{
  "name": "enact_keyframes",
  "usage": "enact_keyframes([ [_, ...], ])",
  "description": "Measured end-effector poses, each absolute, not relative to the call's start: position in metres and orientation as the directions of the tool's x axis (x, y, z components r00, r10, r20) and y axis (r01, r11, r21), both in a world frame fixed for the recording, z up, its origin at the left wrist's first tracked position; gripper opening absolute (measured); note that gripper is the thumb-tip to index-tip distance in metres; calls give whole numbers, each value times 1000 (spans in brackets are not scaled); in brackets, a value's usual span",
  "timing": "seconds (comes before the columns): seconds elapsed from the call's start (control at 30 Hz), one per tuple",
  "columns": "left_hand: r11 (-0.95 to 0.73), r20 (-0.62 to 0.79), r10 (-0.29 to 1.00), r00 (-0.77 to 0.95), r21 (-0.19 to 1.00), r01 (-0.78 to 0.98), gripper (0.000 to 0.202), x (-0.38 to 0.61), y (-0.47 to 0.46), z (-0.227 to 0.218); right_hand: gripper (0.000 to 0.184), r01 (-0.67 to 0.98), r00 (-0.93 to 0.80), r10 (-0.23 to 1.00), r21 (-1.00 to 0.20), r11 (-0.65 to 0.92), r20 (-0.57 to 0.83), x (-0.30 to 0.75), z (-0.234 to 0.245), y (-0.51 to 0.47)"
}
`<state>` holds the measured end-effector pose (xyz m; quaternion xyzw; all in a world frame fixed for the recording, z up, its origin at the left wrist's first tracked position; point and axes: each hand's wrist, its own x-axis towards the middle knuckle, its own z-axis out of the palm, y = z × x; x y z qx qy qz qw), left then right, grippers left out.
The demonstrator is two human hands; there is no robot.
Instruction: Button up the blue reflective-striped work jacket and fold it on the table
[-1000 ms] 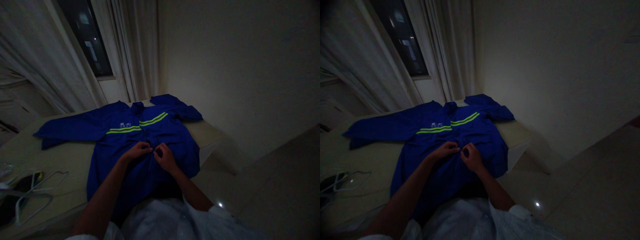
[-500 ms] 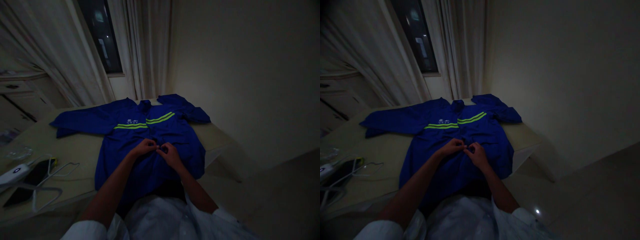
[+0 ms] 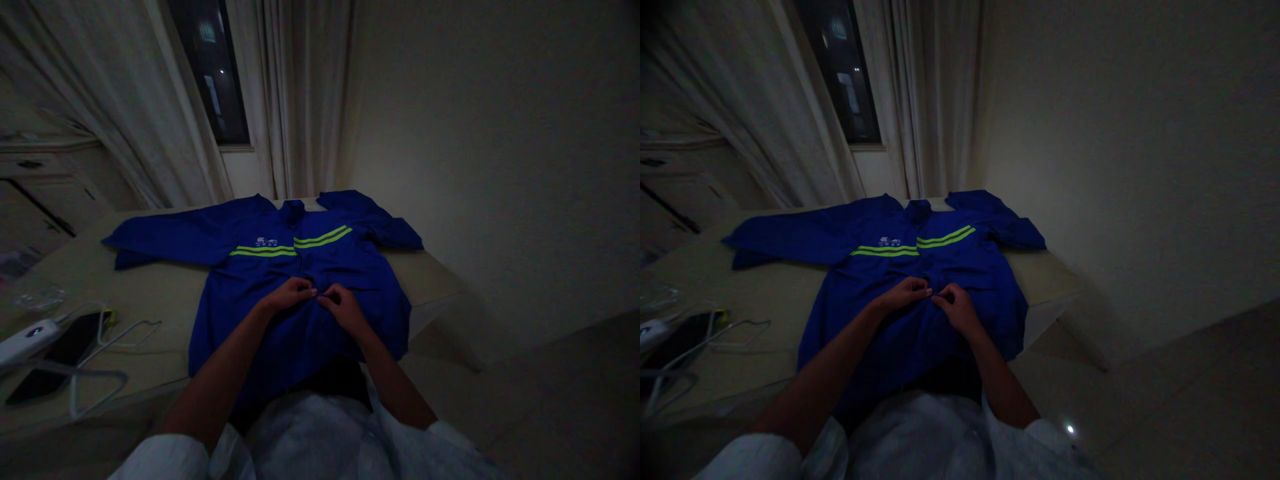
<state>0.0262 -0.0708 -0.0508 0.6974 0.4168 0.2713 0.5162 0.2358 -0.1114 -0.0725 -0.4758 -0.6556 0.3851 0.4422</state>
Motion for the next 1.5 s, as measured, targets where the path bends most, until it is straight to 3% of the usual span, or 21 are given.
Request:
enact_keyframes([
  [0.2,-107,-97,818,566,943,316,63,19,-73,-40,33,132,-255,956,-975,181,143,240,-65,-109],
  [0.63,-61,-226,742,632,915,398,53,11,-62,-41,25,124,-252,959,-979,162,127,242,-69,-114],
  [0.87,-186,-139,730,669,902,391,48,9,-61,-43,20,268,-250,942,-919,288,222,239,-71,-118],
  [1.0,-285,-32,720,694,897,337,46,19,-64,-44,26,260,-9,969,-935,240,247,240,-73,-113],
  [1.07,-376,13,768,640,819,434,38,26,-72,-47,30,208,133,965,-958,197,227,243,-70,-116],
  [1.1,-422,51,814,579,736,528,31,30,-78,-50,31,189,124,969,-964,186,212,245,-67,-121],
  [1.17,-477,164,871,463,508,717,23,37,-94,-55,30,210,-88,979,-958,196,181,250,-60,-137],
  [1.27,-459,239,883,405,252,852,39,45,-115,-60,27,317,-469,877,-907,278,105,256,-47,-168],
  [1.37,-422,77,907,415,205,883,51,42,-116,-55,33,377,-453,877,-858,349,157,261,-32,-173],
  [1.5,-498,-168,797,581,363,788,44,16,-73,-34,46,474,-375,853,-716,513,363,256,-19,-112],
])
